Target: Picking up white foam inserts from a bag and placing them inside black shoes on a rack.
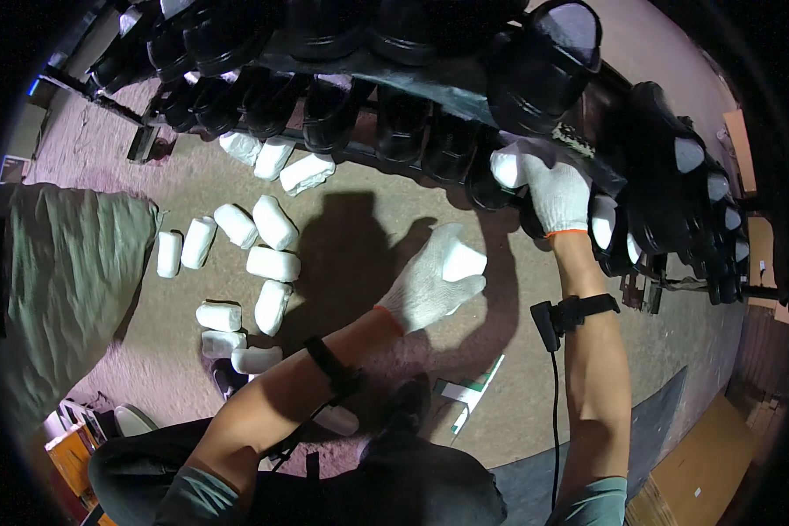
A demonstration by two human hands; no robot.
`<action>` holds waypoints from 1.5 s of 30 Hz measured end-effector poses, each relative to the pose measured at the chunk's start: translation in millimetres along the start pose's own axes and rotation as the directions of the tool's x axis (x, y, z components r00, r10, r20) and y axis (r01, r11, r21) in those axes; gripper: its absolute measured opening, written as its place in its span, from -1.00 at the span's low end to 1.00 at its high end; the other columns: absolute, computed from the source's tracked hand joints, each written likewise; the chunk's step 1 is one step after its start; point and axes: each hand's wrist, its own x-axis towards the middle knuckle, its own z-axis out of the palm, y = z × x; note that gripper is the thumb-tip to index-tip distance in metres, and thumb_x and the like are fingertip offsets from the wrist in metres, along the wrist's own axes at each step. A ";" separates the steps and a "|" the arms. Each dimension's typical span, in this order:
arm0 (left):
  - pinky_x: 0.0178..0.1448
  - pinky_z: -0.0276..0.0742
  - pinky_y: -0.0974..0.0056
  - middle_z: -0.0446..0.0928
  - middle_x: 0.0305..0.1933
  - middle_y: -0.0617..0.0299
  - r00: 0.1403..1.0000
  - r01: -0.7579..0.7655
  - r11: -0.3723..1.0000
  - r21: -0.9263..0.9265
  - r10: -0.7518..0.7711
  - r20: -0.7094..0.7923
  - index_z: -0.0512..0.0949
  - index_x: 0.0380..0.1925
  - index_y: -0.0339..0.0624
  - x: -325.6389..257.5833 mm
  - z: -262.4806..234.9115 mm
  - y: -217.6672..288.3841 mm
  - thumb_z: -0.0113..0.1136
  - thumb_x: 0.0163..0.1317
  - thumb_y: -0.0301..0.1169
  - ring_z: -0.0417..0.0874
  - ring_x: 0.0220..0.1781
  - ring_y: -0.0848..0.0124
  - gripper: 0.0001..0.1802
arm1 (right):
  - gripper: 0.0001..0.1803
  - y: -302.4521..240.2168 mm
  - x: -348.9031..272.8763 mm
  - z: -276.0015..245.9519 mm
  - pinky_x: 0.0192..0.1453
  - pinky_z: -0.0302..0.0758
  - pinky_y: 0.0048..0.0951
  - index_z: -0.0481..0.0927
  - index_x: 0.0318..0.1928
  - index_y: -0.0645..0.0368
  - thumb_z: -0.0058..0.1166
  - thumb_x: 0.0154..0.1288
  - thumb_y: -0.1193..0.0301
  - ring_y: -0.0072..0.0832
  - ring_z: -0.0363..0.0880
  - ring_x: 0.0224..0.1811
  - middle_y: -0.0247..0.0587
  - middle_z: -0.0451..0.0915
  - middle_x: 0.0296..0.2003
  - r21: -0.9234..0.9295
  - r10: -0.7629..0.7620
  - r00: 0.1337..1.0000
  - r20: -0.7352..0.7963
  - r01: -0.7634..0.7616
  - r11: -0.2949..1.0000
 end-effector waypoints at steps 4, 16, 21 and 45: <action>-0.12 0.78 0.25 0.64 0.26 0.03 1.000 -0.015 0.998 0.058 0.014 0.021 0.17 0.68 -0.13 19.6 7.2 -13.8 0.58 0.37 -0.22 0.73 0.07 0.33 0.02 | -0.39 6.5 8.8 15.3 0.07 0.63 0.09 0.77 -0.09 0.42 0.29 0.41 -0.03 0.28 0.77 -0.10 0.44 0.74 -0.24 -0.123 -0.108 0.987 -0.118 0.094 0.988; 0.09 0.76 0.12 0.62 0.18 0.04 0.950 0.311 0.856 -0.413 -0.278 0.141 0.17 0.63 -0.16 73.4 18.3 11.4 0.51 0.35 -0.33 0.74 0.13 0.25 -0.05 | -0.47 -30.8 -11.7 10.8 0.00 0.69 0.03 0.80 -0.29 0.40 0.25 0.38 0.06 0.22 0.78 -0.21 0.32 0.73 -0.38 -0.171 -0.081 0.995 -0.055 0.070 0.983; 0.12 0.73 0.18 0.62 0.15 0.10 0.943 0.306 0.783 -0.542 -0.328 0.059 0.16 0.62 -0.17 81.7 29.0 -9.0 0.49 0.35 -0.40 0.71 0.13 0.30 -0.06 | -0.55 -40.2 -22.6 15.5 -0.04 0.68 -0.02 0.82 -0.20 0.29 0.30 0.40 0.08 0.15 0.79 -0.22 0.25 0.76 -0.34 -0.022 -0.269 0.947 -0.177 0.269 0.963; 0.01 0.78 0.25 0.67 0.07 0.17 0.994 0.104 0.876 -0.472 -0.107 0.021 0.44 0.32 -0.23 9.7 -39.8 0.6 0.62 0.28 -0.43 0.74 0.05 0.42 -0.32 | -0.67 -17.4 7.8 29.6 0.22 0.65 -0.04 0.80 0.12 0.09 0.16 0.60 0.18 0.07 0.79 0.07 0.12 0.82 -0.02 -0.160 -0.270 0.959 -0.089 0.254 0.954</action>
